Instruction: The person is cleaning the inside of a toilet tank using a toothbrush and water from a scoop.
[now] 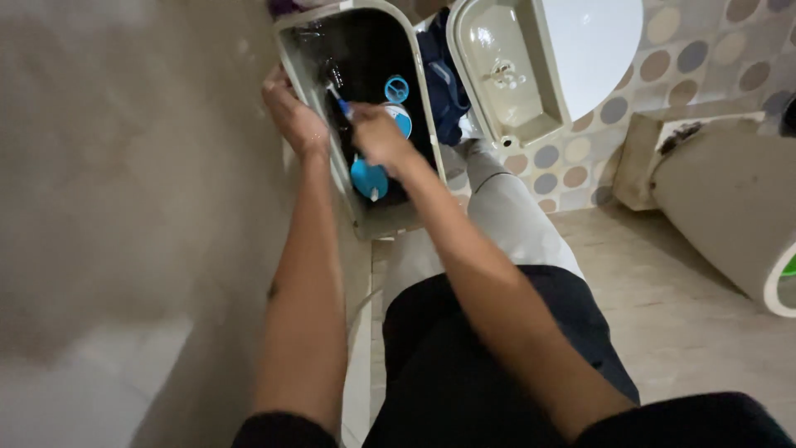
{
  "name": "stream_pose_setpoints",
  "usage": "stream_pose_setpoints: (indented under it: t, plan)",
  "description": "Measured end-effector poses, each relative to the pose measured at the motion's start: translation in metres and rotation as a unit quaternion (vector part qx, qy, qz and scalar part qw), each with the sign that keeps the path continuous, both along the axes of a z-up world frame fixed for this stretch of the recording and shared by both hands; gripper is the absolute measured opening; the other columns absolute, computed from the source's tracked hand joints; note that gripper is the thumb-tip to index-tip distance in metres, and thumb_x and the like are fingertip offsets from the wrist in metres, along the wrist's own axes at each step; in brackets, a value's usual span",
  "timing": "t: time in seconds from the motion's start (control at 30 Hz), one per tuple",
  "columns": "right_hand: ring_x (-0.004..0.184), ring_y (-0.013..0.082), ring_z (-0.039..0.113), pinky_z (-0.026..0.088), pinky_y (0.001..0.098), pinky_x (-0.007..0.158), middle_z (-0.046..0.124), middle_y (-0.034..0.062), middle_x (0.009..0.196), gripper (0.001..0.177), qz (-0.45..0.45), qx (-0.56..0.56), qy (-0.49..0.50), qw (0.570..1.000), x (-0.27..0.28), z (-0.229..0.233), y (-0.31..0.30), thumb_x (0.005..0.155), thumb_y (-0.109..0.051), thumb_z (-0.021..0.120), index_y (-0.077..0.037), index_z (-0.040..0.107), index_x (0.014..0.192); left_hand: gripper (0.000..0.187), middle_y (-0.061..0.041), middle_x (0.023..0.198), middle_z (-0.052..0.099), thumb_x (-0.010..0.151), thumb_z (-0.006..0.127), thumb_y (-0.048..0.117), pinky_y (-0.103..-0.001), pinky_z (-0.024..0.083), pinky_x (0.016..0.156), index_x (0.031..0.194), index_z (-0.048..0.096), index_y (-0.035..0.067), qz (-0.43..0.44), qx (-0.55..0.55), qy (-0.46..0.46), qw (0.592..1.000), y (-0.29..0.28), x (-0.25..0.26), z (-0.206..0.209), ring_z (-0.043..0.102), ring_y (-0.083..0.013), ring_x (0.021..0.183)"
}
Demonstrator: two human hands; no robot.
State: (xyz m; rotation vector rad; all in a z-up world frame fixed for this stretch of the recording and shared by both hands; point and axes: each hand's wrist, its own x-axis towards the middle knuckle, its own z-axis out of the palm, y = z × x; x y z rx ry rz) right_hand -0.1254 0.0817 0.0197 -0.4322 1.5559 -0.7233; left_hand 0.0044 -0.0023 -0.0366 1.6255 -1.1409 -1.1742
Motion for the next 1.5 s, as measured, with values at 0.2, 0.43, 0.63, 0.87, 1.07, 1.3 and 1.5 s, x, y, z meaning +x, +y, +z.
stream_pose_setpoints:
  t: [0.2,0.43,0.63,0.87,1.07,1.3,1.5]
  plan:
    - [0.047,0.0067,0.034,0.024,0.0249,0.04,0.044,-0.0037,0.065,0.024,-0.064,0.034,-0.22,0.973,-0.078,0.102,0.018,0.102,-0.024,0.046,-0.009,0.062,0.111,0.062,-0.011,0.127,0.057,0.105,0.032,0.053,-0.046,0.05,0.099,0.142,0.054,0.008,0.073,0.034,0.028,0.996,0.011,0.012,0.0,0.06,-0.0213,0.11]
    - [0.052,0.0068,0.03,0.024,0.0254,0.046,0.041,-0.0052,0.066,0.022,0.036,0.065,-0.293,0.953,-0.14,0.139,0.046,0.105,-0.02,0.044,-0.006,0.061,0.101,0.064,-0.006,0.127,0.062,0.108,0.04,0.061,-0.041,0.052,0.094,0.145,0.049,0.01,0.189,-0.051,0.07,0.978,0.101,0.007,0.104,0.061,-0.0198,0.112]
    - [0.053,0.0062,0.033,0.026,0.0246,0.047,0.042,-0.0062,0.064,0.02,0.192,-0.068,-0.164,0.965,-0.218,0.139,0.071,0.105,-0.022,0.051,-0.007,0.062,0.098,0.059,-0.006,0.123,0.062,0.107,0.046,0.054,-0.038,0.054,0.089,0.148,0.044,0.012,0.265,-0.057,0.19,0.943,0.218,-0.057,0.155,0.065,-0.0204,0.104]
    - [0.058,0.006,0.041,0.032,0.0233,0.05,0.05,-0.0045,0.069,0.011,0.339,-0.105,-0.151,0.922,-0.317,0.216,0.082,0.102,-0.016,0.055,-0.007,0.061,0.103,0.046,-0.006,0.117,0.058,0.111,0.047,0.045,-0.039,0.052,0.085,0.138,0.054,0.008,0.335,0.046,0.322,0.884,0.338,-0.207,0.173,0.062,-0.0166,0.099]
    - [0.056,0.0078,0.042,0.034,0.0243,0.049,0.05,-0.0029,0.07,0.014,0.387,-0.12,-0.168,0.899,-0.356,0.225,0.057,0.095,-0.008,0.054,-0.006,0.062,0.105,0.034,-0.002,0.109,0.072,0.106,0.052,0.037,-0.033,0.055,0.077,0.13,0.062,0.015,0.262,0.106,0.256,0.925,0.303,-0.263,0.162,0.068,-0.0141,0.092]
    - [0.058,0.007,0.044,0.036,0.023,0.05,0.052,-0.0023,0.074,0.008,0.373,-0.104,-0.141,0.911,-0.408,0.255,0.016,0.1,-0.014,0.056,-0.008,0.059,0.104,0.029,-0.004,0.109,0.072,0.108,0.051,0.029,-0.032,0.056,0.074,0.129,0.061,0.012,0.304,0.013,0.286,0.909,0.237,-0.293,0.199,0.069,-0.0154,0.09]
    - [0.057,0.0068,0.041,0.031,0.0227,0.049,0.053,-0.0017,0.076,0.008,0.425,-0.086,-0.136,0.891,-0.484,0.255,-0.044,0.104,-0.017,0.056,-0.009,0.057,0.106,0.032,-0.005,0.108,0.071,0.105,0.05,0.031,-0.031,0.054,0.071,0.13,0.06,0.013,0.391,0.028,0.259,0.883,0.239,-0.353,0.201,0.068,-0.0151,0.088]
